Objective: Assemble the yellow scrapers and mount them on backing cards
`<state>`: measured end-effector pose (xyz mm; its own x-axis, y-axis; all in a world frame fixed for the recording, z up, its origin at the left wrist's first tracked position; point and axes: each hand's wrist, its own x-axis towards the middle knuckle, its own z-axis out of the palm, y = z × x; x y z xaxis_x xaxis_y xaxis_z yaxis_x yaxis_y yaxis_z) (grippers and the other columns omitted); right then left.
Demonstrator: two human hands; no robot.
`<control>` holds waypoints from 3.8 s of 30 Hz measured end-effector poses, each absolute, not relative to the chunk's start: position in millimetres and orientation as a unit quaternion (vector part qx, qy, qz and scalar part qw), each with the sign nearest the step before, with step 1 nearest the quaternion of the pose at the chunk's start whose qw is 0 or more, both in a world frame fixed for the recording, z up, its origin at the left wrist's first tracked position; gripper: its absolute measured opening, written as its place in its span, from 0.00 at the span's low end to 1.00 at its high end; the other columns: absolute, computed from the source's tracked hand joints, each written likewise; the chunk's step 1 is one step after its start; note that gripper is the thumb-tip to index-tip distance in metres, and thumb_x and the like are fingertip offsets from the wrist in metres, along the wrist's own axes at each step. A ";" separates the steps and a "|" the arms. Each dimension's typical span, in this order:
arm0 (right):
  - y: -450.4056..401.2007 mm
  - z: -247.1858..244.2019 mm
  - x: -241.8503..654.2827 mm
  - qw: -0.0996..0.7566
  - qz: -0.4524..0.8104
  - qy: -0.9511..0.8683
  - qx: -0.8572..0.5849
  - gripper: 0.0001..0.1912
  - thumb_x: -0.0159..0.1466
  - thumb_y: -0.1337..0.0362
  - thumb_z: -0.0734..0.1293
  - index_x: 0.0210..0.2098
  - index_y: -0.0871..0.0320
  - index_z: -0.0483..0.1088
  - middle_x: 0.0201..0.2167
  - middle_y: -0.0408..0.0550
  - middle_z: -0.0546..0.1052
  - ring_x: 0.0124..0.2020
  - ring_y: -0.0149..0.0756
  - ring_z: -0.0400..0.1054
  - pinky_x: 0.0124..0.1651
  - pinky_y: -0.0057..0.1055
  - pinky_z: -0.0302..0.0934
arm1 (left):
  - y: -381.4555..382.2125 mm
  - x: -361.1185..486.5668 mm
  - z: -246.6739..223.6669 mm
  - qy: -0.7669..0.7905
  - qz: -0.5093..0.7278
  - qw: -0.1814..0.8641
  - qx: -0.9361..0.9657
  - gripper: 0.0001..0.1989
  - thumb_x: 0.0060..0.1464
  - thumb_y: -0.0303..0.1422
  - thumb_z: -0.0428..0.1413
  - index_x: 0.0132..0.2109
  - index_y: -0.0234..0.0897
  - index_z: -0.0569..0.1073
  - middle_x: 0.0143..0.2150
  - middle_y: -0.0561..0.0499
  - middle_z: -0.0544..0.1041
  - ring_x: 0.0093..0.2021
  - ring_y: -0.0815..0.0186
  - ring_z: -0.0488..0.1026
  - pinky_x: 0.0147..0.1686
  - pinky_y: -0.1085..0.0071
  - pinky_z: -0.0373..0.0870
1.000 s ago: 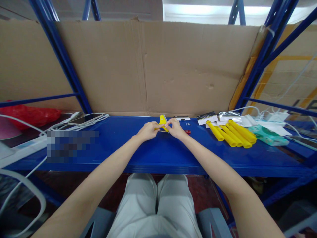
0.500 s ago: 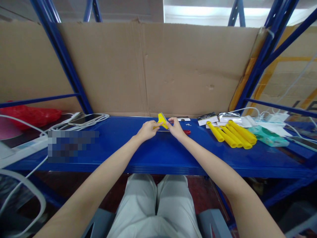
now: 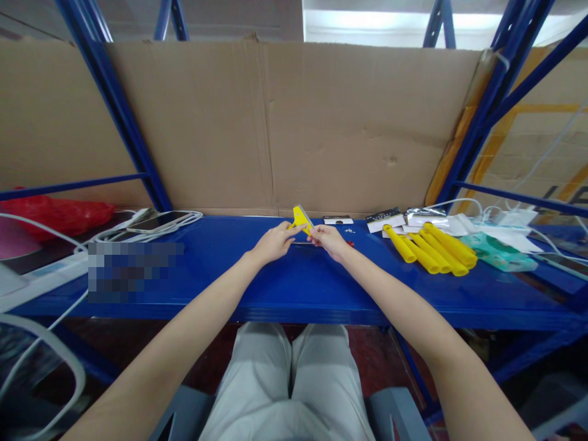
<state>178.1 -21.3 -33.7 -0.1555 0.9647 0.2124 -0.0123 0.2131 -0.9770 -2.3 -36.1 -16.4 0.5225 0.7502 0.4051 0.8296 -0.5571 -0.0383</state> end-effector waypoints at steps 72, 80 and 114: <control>23.7 -39.5 285.2 0.150 -0.068 -0.658 -0.735 0.12 0.58 0.73 0.60 0.38 0.62 0.72 0.40 0.59 0.76 0.43 0.42 0.70 0.42 0.31 0.61 | -26.6 6.2 -14.3 -0.392 -0.380 -0.682 -0.486 0.37 0.56 0.19 0.49 0.68 0.43 0.46 0.43 0.41 0.76 0.25 0.67 0.77 0.23 0.75 0.73; 19.8 -23.0 260.7 0.363 -0.053 -0.695 -0.618 0.08 0.60 0.70 0.57 0.34 0.60 0.68 0.37 0.55 0.74 0.41 0.40 0.67 0.45 0.32 0.59 | -27.2 3.0 -9.8 -0.347 -0.381 -0.689 -0.509 0.36 0.56 0.20 0.51 0.67 0.43 0.49 0.44 0.40 0.77 0.24 0.68 0.76 0.20 0.77 0.70; -7.0 -24.7 191.6 0.531 0.042 -0.760 -0.372 0.11 0.60 0.54 0.62 0.31 0.55 0.63 0.35 0.48 0.69 0.41 0.38 0.64 0.47 0.39 0.59 | -38.3 2.6 -8.1 -0.285 -0.345 -0.665 -0.598 0.34 0.52 0.22 0.55 0.65 0.41 0.57 0.41 0.43 0.77 0.20 0.73 0.70 0.16 0.78 0.63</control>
<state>191.6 -7.0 -24.7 -0.1576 0.6101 0.7765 0.5216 0.7191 -0.4592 2.6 -38.3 -8.1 0.5998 0.7994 0.0346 -0.1185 0.0461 0.9919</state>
